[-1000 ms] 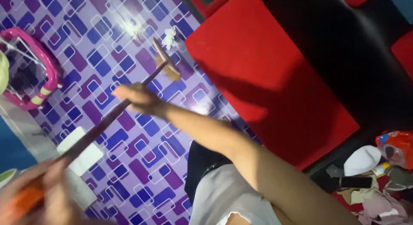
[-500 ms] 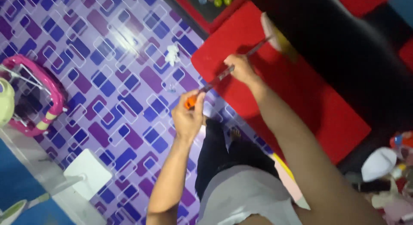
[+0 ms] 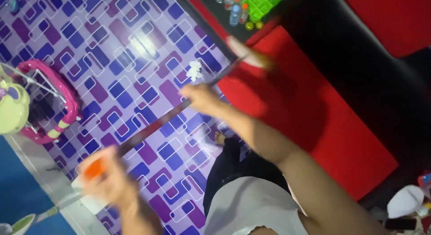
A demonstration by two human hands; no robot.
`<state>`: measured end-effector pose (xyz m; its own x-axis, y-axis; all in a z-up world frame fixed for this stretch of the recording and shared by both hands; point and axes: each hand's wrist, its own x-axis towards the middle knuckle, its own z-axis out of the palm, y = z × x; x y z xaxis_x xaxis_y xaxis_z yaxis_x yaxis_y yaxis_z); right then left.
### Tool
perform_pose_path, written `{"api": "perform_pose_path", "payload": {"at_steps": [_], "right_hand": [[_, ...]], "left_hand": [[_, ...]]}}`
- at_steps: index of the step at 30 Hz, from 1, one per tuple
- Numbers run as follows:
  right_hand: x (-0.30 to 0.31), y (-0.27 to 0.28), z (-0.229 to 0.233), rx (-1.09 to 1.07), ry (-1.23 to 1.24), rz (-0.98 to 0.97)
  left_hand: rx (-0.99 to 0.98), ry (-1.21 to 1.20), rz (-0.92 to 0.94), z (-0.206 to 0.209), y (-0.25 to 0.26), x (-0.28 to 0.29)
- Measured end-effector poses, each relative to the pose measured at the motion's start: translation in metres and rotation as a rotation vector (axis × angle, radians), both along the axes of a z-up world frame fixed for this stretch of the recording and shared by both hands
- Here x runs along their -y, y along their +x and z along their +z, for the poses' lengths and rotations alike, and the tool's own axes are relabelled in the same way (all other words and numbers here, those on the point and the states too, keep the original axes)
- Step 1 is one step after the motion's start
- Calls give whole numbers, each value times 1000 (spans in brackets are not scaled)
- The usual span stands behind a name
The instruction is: The person sweeps debris across a patterned floor using a broom, moving around a baby walker, a fan, and several toys.
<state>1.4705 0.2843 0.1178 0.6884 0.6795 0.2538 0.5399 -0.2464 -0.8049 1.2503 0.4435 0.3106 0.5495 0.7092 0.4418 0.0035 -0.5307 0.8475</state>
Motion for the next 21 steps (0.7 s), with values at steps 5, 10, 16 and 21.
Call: {"api": "perform_pose_path", "payload": {"at_steps": [5, 10, 16, 21], "right_hand": [[16, 39, -91, 69, 138, 24], [-69, 1, -58, -115, 297, 295], [75, -52, 42, -97, 88, -151], [282, -89, 9, -43, -111, -628]], "left_hand": [[-151, 25, -115, -42, 35, 50], [-43, 510, -68, -13, 15, 44], [1, 149, -209, -48, 49, 64], [-17, -309, -534, -94, 73, 149]]}}
